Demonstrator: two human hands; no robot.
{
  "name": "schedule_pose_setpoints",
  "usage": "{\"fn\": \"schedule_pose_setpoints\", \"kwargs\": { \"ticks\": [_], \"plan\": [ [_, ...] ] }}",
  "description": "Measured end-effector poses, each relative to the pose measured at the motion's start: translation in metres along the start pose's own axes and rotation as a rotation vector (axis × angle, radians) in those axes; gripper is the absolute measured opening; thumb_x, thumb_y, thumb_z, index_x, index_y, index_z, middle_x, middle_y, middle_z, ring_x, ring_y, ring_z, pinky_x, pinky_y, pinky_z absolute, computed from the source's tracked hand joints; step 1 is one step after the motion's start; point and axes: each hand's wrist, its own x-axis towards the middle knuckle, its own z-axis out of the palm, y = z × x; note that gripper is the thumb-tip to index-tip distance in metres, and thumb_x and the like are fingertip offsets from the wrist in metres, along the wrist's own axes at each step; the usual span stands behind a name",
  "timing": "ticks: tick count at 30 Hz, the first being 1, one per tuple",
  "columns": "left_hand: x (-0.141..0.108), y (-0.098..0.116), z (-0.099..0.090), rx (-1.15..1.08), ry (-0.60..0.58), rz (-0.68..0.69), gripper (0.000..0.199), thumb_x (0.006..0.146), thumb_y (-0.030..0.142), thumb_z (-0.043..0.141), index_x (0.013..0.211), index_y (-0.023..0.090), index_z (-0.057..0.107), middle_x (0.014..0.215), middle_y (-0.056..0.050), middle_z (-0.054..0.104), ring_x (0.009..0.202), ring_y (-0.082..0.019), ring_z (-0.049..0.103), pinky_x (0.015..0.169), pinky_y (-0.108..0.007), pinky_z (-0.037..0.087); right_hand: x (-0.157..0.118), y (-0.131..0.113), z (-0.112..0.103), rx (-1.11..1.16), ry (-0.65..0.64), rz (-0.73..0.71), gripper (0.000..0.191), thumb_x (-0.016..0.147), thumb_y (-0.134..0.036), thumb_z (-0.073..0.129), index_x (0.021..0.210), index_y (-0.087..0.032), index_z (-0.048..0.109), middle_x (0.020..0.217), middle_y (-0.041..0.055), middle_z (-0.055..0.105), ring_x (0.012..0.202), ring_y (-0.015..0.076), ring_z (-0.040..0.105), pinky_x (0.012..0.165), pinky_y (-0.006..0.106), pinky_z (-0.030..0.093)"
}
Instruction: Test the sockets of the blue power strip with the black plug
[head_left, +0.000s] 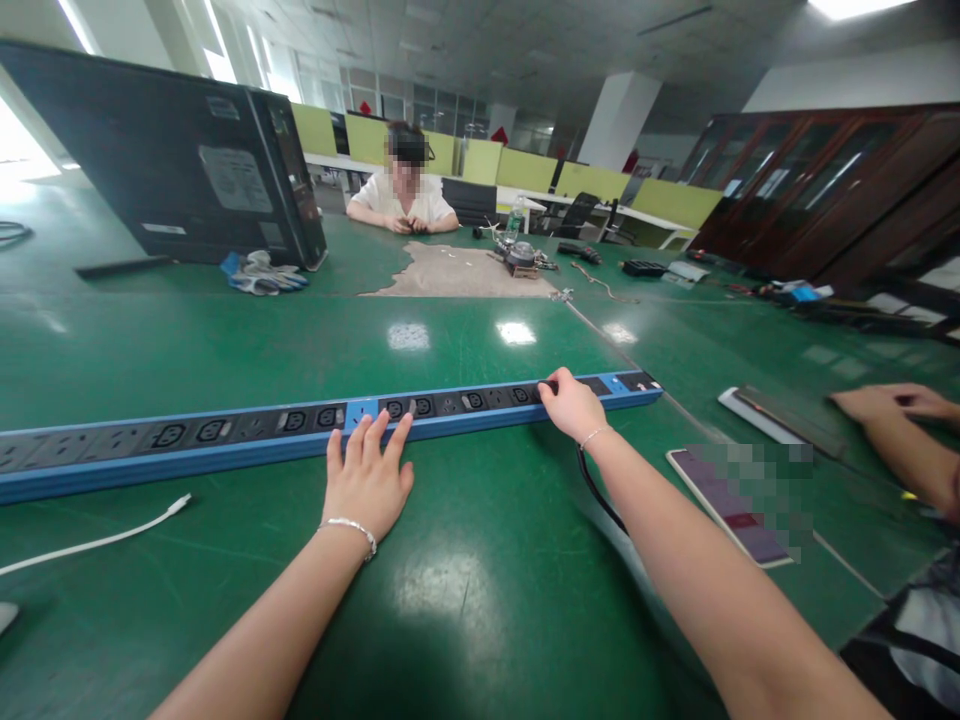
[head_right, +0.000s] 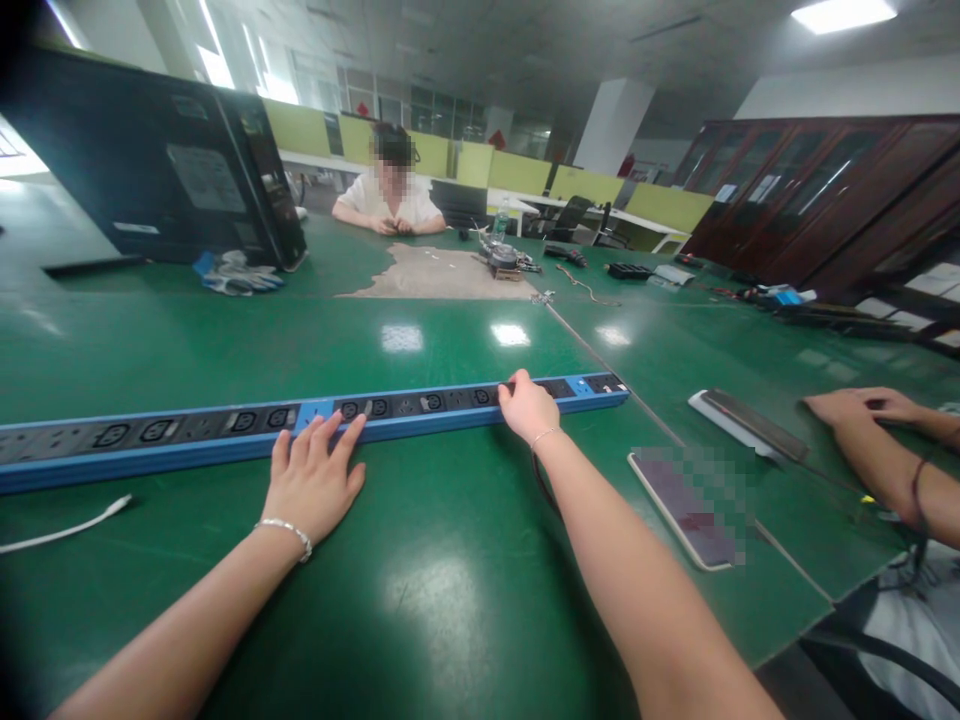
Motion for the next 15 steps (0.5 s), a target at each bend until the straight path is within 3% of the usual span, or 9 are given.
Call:
{"fn": "schedule_pose_setpoints", "kwargs": {
  "ticks": [10, 15],
  "plan": [
    [0.000, 0.000, 0.001, -0.031, 0.012, -0.009, 0.056, 0.084, 0.031, 0.045, 0.139, 0.027, 0.039, 0.141, -0.010, 0.044, 0.132, -0.028, 0.035, 0.111, -0.054, 0.013, 0.000, 0.003, 0.004, 0.104, 0.078, 0.026, 0.033, 0.087, -0.041, 0.044, 0.105, -0.019, 0.060, 0.097, 0.0117, 0.068, 0.092, 0.0248, 0.063, 0.078, 0.032, 0.044],
    [0.001, 0.000, 0.000, -0.026, 0.006, -0.006, 0.056, 0.084, 0.031, 0.046, 0.139, 0.028, 0.039, 0.142, -0.009, 0.044, 0.131, -0.028, 0.036, 0.110, -0.054, 0.014, 0.002, 0.011, -0.025, 0.287, 0.429, 0.054, 0.034, 0.086, -0.040, 0.043, 0.101, -0.015, 0.060, 0.085, 0.0110, 0.067, 0.082, 0.0233, 0.062, 0.072, 0.031, 0.044]
  ]
}}
